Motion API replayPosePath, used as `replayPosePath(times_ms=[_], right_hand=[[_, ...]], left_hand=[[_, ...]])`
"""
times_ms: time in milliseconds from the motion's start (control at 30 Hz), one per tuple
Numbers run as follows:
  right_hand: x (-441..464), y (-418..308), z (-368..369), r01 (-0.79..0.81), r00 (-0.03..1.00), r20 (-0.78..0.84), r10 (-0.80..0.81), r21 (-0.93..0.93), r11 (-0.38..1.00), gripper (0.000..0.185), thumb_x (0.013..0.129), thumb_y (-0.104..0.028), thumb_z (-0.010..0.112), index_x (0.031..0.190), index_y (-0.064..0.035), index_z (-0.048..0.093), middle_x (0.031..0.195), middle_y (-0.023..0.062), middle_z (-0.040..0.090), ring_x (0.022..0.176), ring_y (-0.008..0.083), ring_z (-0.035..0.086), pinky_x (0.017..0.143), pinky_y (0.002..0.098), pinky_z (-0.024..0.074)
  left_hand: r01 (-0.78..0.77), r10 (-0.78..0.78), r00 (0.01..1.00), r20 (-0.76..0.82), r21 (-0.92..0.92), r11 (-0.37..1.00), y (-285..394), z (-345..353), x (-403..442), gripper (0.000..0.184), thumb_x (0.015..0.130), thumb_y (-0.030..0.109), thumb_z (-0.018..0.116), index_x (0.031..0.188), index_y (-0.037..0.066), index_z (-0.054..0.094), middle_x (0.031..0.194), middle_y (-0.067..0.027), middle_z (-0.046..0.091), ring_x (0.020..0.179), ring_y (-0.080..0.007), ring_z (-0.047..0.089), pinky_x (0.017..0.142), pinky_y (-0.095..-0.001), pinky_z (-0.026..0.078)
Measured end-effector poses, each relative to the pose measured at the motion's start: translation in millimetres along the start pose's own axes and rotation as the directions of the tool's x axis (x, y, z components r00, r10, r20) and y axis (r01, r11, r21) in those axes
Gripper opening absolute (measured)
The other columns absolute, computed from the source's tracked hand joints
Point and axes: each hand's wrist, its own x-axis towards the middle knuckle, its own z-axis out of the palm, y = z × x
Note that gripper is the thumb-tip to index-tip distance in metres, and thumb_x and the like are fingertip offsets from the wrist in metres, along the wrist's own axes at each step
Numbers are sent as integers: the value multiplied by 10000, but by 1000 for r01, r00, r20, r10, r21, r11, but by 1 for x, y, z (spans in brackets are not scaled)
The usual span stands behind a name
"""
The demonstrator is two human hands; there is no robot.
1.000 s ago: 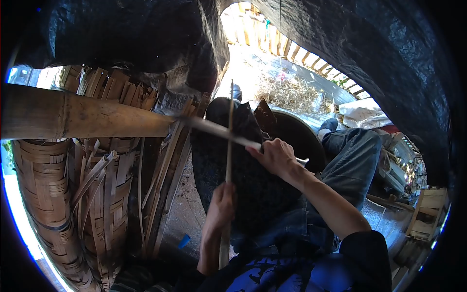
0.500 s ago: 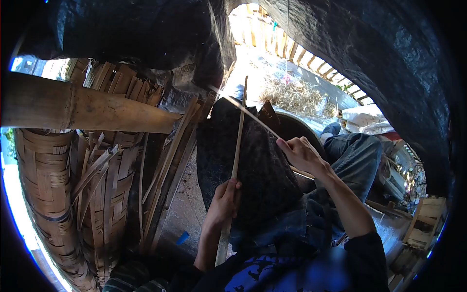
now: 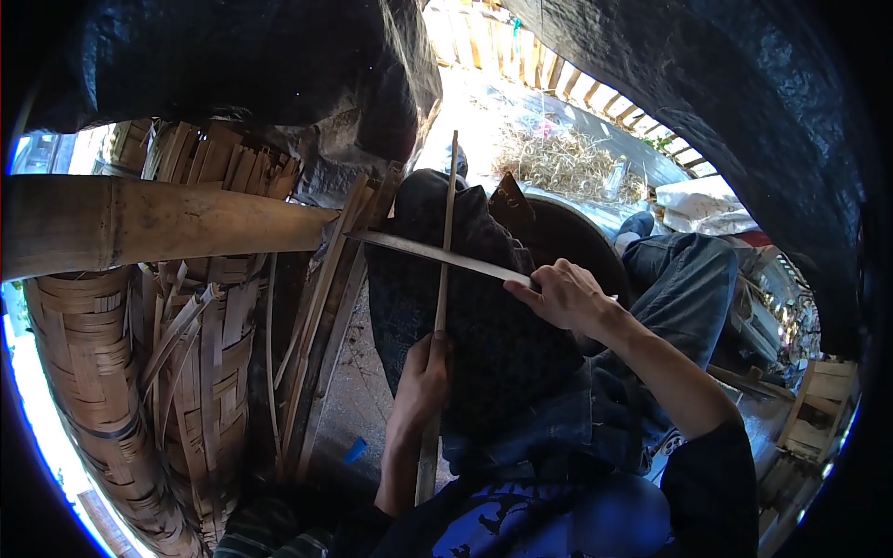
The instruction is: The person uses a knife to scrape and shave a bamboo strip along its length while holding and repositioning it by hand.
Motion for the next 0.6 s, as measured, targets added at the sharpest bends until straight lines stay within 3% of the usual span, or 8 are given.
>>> replayPosePath(times_ms=[33, 100, 233, 333, 400, 433, 533, 600], right_hand=[[0, -2, 1, -9, 999, -39, 8, -35, 999, 706, 907, -586, 414, 587, 6, 631, 560, 192, 596, 605, 332, 651, 613, 421, 542], [3, -2, 5, -23, 998, -68, 19, -54, 998, 705, 909, -585, 407, 607, 7, 641, 583, 197, 607, 629, 343, 654, 624, 424, 544], [21, 4, 14, -108, 986, -136, 100, -53, 993, 707, 916, -584, 382, 653, 11, 660, 647, 207, 633, 690, 368, 655, 670, 434, 545], [36, 7, 10, -126, 987, -88, 131, 62, 990, 708, 927, -570, 365, 671, 20, 663, 678, 214, 638, 710, 379, 650, 698, 434, 539], [39, 7, 4, -117, 991, -50, 124, 120, 986, 690, 935, -550, 370, 677, 24, 653, 646, 211, 625, 675, 380, 643, 695, 431, 532], [35, 7, 1, -77, 997, -2, 78, 144, 987, 678, 937, -542, 377, 675, 21, 649, 627, 210, 615, 645, 376, 638, 683, 428, 530], [14, 12, -1, 4, 997, 81, -16, 136, 991, 662, 938, -531, 389, 657, 13, 640, 579, 204, 593, 587, 357, 629, 655, 423, 527], [5, 10, -9, 41, 993, 110, -53, 109, 993, 659, 939, -529, 394, 641, 6, 636, 551, 198, 581, 559, 343, 626, 639, 421, 527]], left_hand=[[1, -1, 1000, -1, 2, 1000, -3, -1, 2, 365, 980, 359, 377, 964, 40, 551, 638, 1, 450, 469, -92, 430, 420, -250, 351], [-39, 39, 999, 7, 97, 994, -13, -2, 4, 466, 956, 420, 425, 1189, 27, 517, 719, -9, 519, 526, -94, 465, 465, -248, 385], [-57, 53, 996, 69, 50, 997, -19, -2, -6, 460, 956, 418, 432, 1186, 29, 517, 683, 8, 502, 511, -77, 442, 448, -230, 357], [28, -24, 996, 82, -38, 999, -16, -4, -10, 415, 961, 407, 432, 1103, 38, 560, 655, 17, 488, 507, -60, 428, 450, -222, 341], [38, -23, 992, 121, -125, 991, -12, -5, -9, 354, 995, 344, 355, 790, 89, 489, 587, 67, 376, 474, -38, 384, 418, -214, 319], [38, -23, 993, 116, -131, 991, -14, -5, -7, 354, 995, 344, 355, 790, 89, 489, 587, 67, 376, 474, -38, 384, 418, -214, 319], [-80, 81, 996, 43, -16, 997, -27, -3, 4, 322, 989, 306, 371, 812, 64, 490, 554, -2, 474, 443, -151, 482, 416, -318, 386], [-454, 513, 858, 18, 491, 743, -37, -3, 10, 268, 971, 243, 387, 842, 37, 497, 603, -160, 589, 525, -339, 594, 484, -457, 451]])
